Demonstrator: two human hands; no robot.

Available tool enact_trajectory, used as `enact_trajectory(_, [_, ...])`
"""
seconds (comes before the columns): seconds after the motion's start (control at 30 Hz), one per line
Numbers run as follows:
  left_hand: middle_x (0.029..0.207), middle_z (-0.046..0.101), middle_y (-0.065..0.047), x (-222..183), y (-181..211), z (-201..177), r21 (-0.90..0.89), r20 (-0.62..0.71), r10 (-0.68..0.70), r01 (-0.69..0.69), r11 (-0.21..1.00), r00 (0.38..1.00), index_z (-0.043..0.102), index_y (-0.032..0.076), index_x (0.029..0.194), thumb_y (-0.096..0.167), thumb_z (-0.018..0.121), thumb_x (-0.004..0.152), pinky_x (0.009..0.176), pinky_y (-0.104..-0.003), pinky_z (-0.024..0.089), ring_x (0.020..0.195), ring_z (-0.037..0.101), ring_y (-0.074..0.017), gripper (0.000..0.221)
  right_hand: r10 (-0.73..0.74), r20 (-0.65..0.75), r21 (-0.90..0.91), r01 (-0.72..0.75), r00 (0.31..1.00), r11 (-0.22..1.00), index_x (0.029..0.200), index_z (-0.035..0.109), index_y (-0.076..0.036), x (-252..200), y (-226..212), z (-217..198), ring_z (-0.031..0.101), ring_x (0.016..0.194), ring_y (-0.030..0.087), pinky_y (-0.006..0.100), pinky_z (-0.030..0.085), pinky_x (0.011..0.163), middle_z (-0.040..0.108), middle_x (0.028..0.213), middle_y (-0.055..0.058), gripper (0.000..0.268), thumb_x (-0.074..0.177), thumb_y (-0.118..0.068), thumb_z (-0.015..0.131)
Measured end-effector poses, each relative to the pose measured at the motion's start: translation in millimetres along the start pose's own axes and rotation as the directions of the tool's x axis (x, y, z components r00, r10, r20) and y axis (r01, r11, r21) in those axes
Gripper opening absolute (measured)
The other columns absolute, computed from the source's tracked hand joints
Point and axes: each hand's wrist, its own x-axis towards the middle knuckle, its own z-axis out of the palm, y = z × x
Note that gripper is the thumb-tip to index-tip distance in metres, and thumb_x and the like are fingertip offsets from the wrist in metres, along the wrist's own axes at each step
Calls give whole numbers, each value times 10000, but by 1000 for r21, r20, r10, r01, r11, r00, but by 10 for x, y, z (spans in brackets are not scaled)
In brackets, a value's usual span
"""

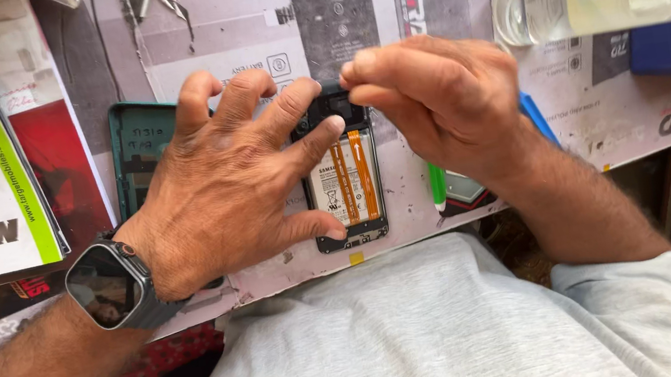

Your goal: The person disassembles a smartphone, removes the back cover, and uses a green precision screwdriver to unscrew and remove the camera module. They then use a blue plastic spudger to pry and disconnect components before placing the camera module aside.

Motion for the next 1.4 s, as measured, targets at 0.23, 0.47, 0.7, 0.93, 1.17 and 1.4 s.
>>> enact_trajectory(0.23, [1434, 499, -88, 32, -43, -74, -43, 28, 21, -20, 999, 999, 686, 157, 1370, 838, 620, 767, 1074, -526, 197, 1290, 372, -300, 912, 427, 11, 109, -426, 904, 898, 1155, 669, -82, -192, 11, -245, 671, 681, 102, 264, 550, 568, 718, 924, 49, 143, 1026, -103, 728])
enact_trajectory(0.47, [1444, 499, -88, 55, -34, -110, -60, 51, 11, -8, 998, 999, 705, 185, 1350, 652, 803, 670, 1054, -538, 216, 1298, 380, -305, 830, 393, 183, -309, -327, 901, 893, 1082, 737, -15, -183, -84, -89, 709, 766, 262, 392, 582, 638, 686, 931, 111, 192, 935, -127, 787])
enact_trajectory(0.7, [1429, 514, -97, 77, 15, -141, -22, 38, -11, 12, 1000, 999, 709, 172, 1339, 583, 860, 655, 1060, -548, 235, 1311, 394, -318, 811, 349, 116, -352, -290, 930, 890, 988, 719, -18, -184, -36, 67, 696, 776, 286, 428, 579, 677, 676, 903, 100, 90, 923, -66, 757])
enact_trajectory(0.93, [1446, 509, -113, 75, 52, -153, -15, 38, -25, 26, 1000, 999, 696, 164, 1350, 550, 871, 649, 1072, -559, 238, 1318, 409, -318, 820, 349, 119, -430, -269, 929, 862, 965, 687, -18, -170, 4, 118, 688, 767, 303, 456, 564, 669, 657, 888, 106, 140, 881, -114, 743])
enact_trajectory(1.17, [1446, 502, -118, 65, 56, -121, 0, 24, -33, 33, 999, 999, 693, 169, 1337, 575, 861, 640, 1065, -564, 240, 1307, 403, -317, 824, 350, 135, -160, -328, 927, 931, 985, 678, -9, -263, 116, -115, 668, 775, 212, 378, 556, 688, 659, 871, 82, 58, 958, -44, 715])
enact_trajectory(1.4, [1418, 502, -114, 104, 62, -159, -11, 44, -26, 27, 1000, 999, 684, 158, 1324, 585, 851, 620, 1036, -537, 245, 1278, 401, -314, 841, 557, 444, 766, -620, 702, 170, 1024, 710, 6, -342, 352, -283, 451, 557, 16, 163, 367, 451, 593, 752, -17, 94, 996, -82, 692])
